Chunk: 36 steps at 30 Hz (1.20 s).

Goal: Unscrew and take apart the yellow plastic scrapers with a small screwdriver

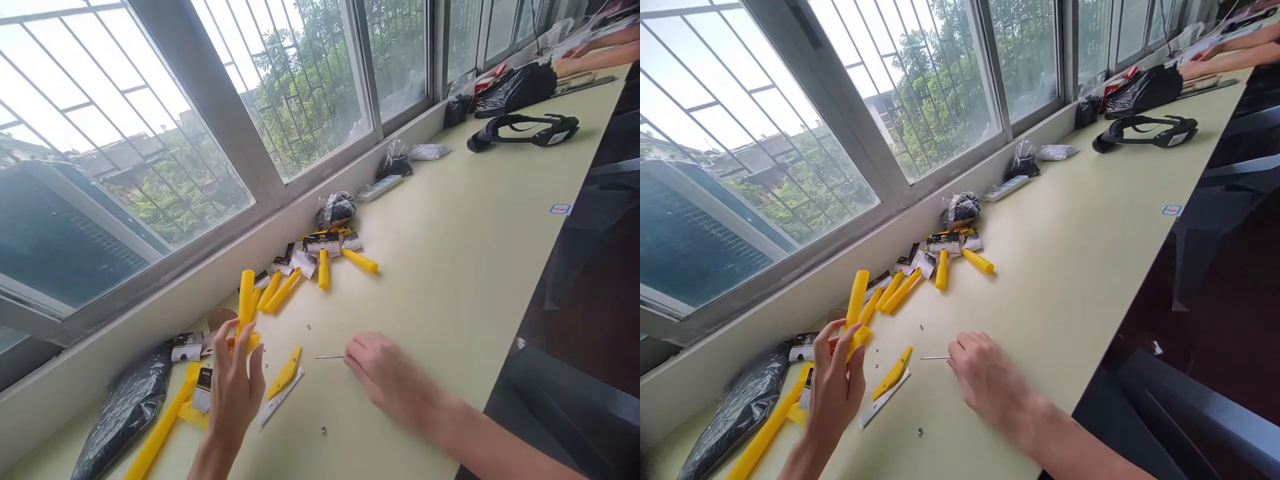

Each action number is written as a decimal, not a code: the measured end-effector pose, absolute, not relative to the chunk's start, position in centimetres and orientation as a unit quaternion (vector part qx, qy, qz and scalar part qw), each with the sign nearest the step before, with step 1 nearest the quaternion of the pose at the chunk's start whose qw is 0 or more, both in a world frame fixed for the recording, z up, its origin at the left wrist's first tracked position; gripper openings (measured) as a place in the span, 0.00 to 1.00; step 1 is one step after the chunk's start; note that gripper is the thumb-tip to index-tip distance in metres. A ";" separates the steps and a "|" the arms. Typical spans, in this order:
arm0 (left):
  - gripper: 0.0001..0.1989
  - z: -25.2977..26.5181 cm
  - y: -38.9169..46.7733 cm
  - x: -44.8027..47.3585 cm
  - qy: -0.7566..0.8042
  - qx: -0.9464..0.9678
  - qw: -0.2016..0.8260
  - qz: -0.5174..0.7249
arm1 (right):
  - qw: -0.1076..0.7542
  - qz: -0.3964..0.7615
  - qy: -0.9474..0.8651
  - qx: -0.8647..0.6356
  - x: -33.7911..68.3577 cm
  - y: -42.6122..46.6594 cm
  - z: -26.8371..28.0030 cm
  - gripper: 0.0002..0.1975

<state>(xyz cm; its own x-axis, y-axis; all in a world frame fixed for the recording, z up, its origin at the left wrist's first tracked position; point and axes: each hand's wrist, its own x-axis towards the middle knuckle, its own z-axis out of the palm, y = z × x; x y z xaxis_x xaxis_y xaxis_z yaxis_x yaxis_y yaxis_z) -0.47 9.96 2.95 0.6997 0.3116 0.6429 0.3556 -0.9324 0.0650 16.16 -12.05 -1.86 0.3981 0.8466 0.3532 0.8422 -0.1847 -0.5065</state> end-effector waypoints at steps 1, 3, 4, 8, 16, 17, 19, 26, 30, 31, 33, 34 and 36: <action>0.14 3.4 10.7 -0.7 -0.205 -0.917 0.058 -0.336 | 0.331 0.010 -0.547 -0.769 16.1 -12.1 -1.8 0.11; 0.16 4.0 12.4 -1.2 -0.266 -0.902 0.109 -0.322 | 0.334 0.021 -0.546 -0.768 16.1 -12.2 -1.7 0.12; 0.18 4.2 13.3 -1.5 -0.296 -0.895 0.125 -0.309 | 0.333 0.025 -0.546 -0.769 16.0 -12.3 -1.7 0.12; 0.25 4.2 16.6 -2.8 -0.380 -0.887 0.114 -0.236 | 0.328 0.035 -0.546 -0.770 16.0 -12.4 -1.7 0.12; 0.26 2.7 18.5 -3.9 -0.486 -0.860 0.109 -0.112 | 0.353 0.027 -0.541 -0.763 16.1 -12.5 -2.0 0.13; 0.25 2.7 18.7 -4.1 -0.490 -0.859 0.110 -0.099 | 0.356 0.029 -0.541 -0.761 16.1 -12.5 -2.1 0.13; 0.23 2.9 19.0 -4.4 -0.498 -0.854 0.117 -0.096 | 0.361 0.034 -0.543 -0.757 16.2 -12.6 -2.4 0.14; 0.20 5.3 16.9 0.3 -0.389 -0.903 0.005 -0.185 | 0.413 0.056 -0.516 -0.748 16.6 -12.5 -3.4 0.15; 0.16 4.4 15.8 7.4 -0.361 -0.922 -0.014 -0.138 | 0.462 0.045 -0.443 -0.767 17.5 -12.6 -3.8 0.14; 0.15 4.0 15.7 9.1 -0.361 -0.924 -0.012 -0.124 | 0.474 0.043 -0.421 -0.772 17.8 -12.6 -4.0 0.14; 0.13 3.1 15.7 12.2 -0.370 -0.924 -0.006 -0.101 | 0.499 0.052 -0.398 -0.768 18.4 -12.6 -4.6 0.15; 0.11 2.8 15.7 13.4 -0.377 -0.922 -0.004 -0.091 | 0.512 0.057 -0.391 -0.763 18.6 -12.5 -4.8 0.16; 0.09 2.5 15.9 15.1 -0.387 -0.919 -0.005 -0.080 | 0.540 0.059 -0.364 -0.756 18.6 -12.2 -5.2 0.18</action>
<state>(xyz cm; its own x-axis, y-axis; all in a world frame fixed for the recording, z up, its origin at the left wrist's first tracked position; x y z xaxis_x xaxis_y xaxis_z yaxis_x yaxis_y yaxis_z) 15.12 15.93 2.46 0.6879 0.7115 0.1436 0.7099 -0.7007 0.0709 18.57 -12.24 -5.20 0.7274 0.6153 0.3038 0.4868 -0.1507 -0.8604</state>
